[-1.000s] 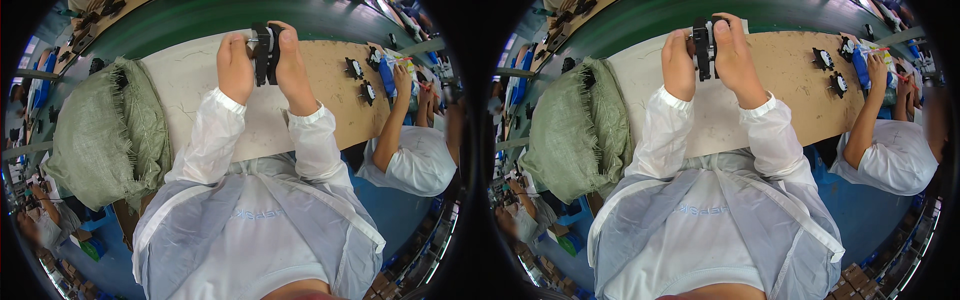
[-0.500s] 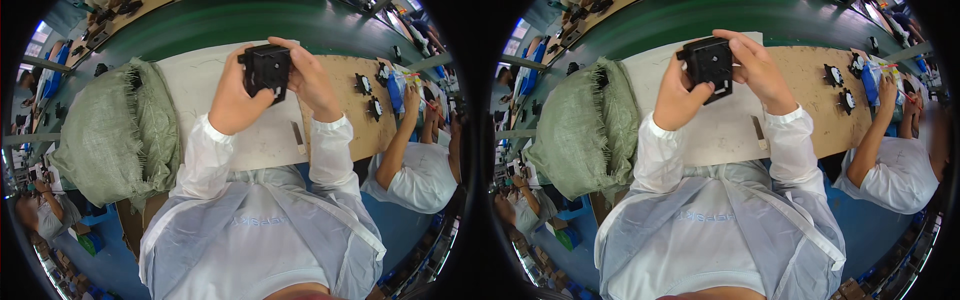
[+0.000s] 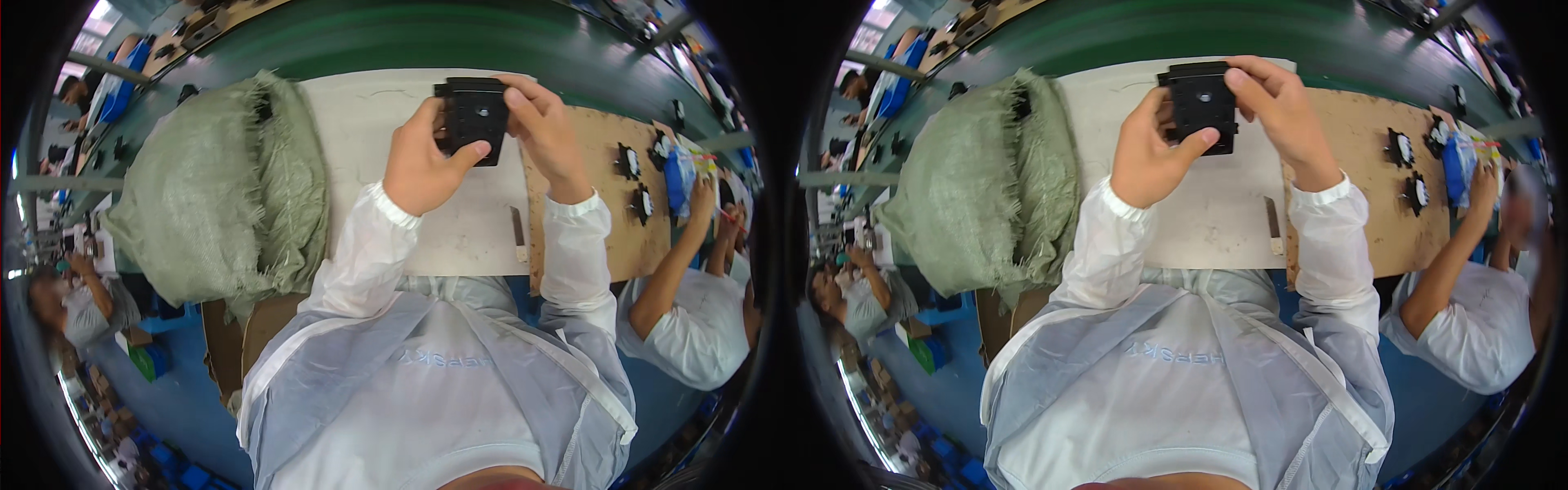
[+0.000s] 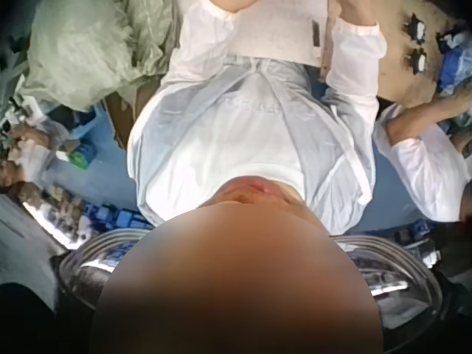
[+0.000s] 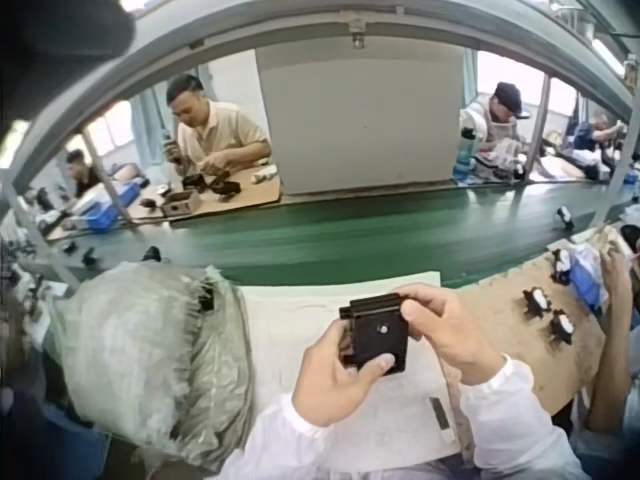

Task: Assembling electronic cooling fans and housing components at a factory assembly line.

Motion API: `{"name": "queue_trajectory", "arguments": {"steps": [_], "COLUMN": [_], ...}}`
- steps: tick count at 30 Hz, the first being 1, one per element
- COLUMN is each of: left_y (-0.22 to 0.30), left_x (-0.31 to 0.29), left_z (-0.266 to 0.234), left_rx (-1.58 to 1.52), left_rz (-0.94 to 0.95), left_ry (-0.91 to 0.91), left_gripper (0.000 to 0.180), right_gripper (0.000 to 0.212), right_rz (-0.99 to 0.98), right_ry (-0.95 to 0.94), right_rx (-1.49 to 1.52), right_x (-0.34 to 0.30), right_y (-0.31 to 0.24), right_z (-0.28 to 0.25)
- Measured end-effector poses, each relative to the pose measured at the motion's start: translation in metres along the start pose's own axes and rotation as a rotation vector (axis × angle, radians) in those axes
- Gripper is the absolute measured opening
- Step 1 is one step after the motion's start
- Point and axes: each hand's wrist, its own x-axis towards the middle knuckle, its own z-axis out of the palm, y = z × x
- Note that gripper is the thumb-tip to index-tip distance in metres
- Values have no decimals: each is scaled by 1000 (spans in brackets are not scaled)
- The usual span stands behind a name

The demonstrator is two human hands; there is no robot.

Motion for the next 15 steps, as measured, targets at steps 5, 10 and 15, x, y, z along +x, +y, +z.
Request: {"name": "queue_trajectory", "arguments": {"steps": [5,10,15], "left_y": [-3,-8,-15], "left_x": [4,5,-4], "left_z": [-20,-40,-79], "left_rx": [8,79,78], "left_rz": [-35,-56,-15], "left_ry": [12,111,231], "left_gripper": [49,48,44], "right_gripper": [32,30,31], "right_rz": [-23,-1,45], "right_ry": [-62,-181,-211], "right_rx": [69,171,264], "right_x": [19,55,86], "right_y": [8,25,38], "right_z": [7,24,74]}}
